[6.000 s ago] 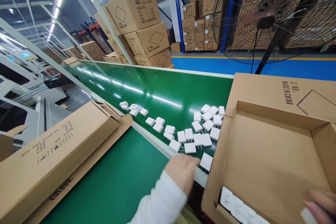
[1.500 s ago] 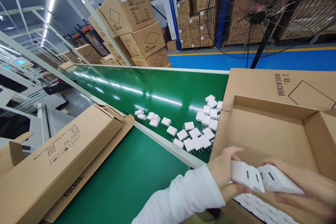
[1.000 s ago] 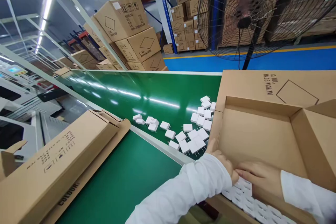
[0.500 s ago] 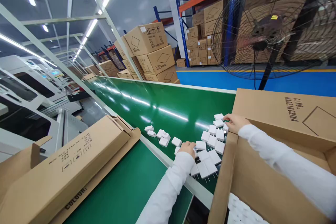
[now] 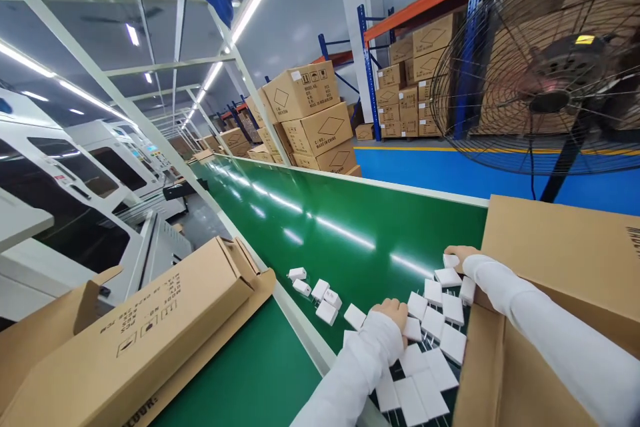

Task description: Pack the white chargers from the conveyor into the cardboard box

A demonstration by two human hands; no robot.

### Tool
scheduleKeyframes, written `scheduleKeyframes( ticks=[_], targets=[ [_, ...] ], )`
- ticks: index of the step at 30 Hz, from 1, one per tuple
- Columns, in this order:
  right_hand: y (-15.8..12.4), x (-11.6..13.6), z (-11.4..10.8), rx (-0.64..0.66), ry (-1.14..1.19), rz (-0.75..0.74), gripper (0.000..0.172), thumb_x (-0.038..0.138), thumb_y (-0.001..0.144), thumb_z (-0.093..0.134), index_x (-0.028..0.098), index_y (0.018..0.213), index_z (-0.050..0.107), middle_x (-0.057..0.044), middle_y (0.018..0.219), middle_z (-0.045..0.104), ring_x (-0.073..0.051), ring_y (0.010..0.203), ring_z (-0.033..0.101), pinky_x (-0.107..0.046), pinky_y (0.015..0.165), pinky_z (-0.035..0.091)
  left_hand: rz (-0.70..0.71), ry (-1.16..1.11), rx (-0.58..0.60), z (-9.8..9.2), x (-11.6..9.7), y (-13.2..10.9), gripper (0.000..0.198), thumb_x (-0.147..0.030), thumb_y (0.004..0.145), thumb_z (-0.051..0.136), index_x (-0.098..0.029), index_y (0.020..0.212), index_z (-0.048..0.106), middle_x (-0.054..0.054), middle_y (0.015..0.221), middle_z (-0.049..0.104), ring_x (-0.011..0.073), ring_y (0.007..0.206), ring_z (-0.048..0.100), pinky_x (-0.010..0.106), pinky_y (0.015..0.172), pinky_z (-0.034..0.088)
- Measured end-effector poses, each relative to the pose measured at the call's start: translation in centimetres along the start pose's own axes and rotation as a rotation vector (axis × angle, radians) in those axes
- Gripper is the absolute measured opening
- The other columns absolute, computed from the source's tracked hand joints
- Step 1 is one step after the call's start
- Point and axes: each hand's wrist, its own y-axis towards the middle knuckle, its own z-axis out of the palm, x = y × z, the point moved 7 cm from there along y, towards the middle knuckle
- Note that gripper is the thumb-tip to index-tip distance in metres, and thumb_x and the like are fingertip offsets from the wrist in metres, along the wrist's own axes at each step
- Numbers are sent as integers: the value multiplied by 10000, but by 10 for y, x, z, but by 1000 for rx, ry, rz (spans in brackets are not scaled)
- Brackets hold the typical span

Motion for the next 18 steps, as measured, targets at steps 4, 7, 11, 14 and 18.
scheduleKeyframes(
  ticks=[4, 7, 11, 14, 18],
  targets=[
    [2, -6, -1, 59, -102, 65, 232, 286, 822, 536, 168, 1022, 537, -40, 1022, 561, -173, 880, 552, -363, 745, 473, -79, 28, 0, -19, 14, -4, 483, -267, 605, 617, -156, 1055, 480, 117, 1044, 516, 283, 975, 479, 390, 765, 453],
    [0, -2, -7, 40, -135, 39, 314, 248, 785, 556, 184, 1089, 508, -72, 1046, 539, -215, 928, 543, -368, 747, 444, -100, 2, -77, -36, 19, -2, 448, -324, 691, 536, -212, 1115, 444, 85, 1053, 485, 259, 968, 482, 366, 762, 450],
    [-8, 13, 0, 81, -140, -93, 351, 195, 682, 600, 272, 1022, 555, -46, 1005, 549, -236, 916, 567, -315, 698, 412, -90, -99, -139, -45, 19, 10, 439, -290, 696, 507, -221, 1126, 453, 72, 1038, 479, 219, 907, 517, 316, 780, 437],
    [-13, 20, 16, 142, -168, -125, 379, 110, 592, 627, 254, 940, 585, -49, 957, 562, -259, 887, 575, -333, 675, 406, -147, -195, -211, -52, 20, 20, 516, -240, 617, 575, -144, 1107, 446, 90, 1023, 506, 214, 927, 509, 285, 819, 416],
    [-14, 25, 26, 154, -185, -106, 411, 56, 527, 638, 223, 898, 579, -64, 943, 558, -285, 894, 566, -348, 662, 410, -254, -184, -170, -52, 13, 28, 392, -271, 628, 573, -129, 986, 498, 98, 970, 538, 221, 905, 511, 293, 796, 420]
  ],
)
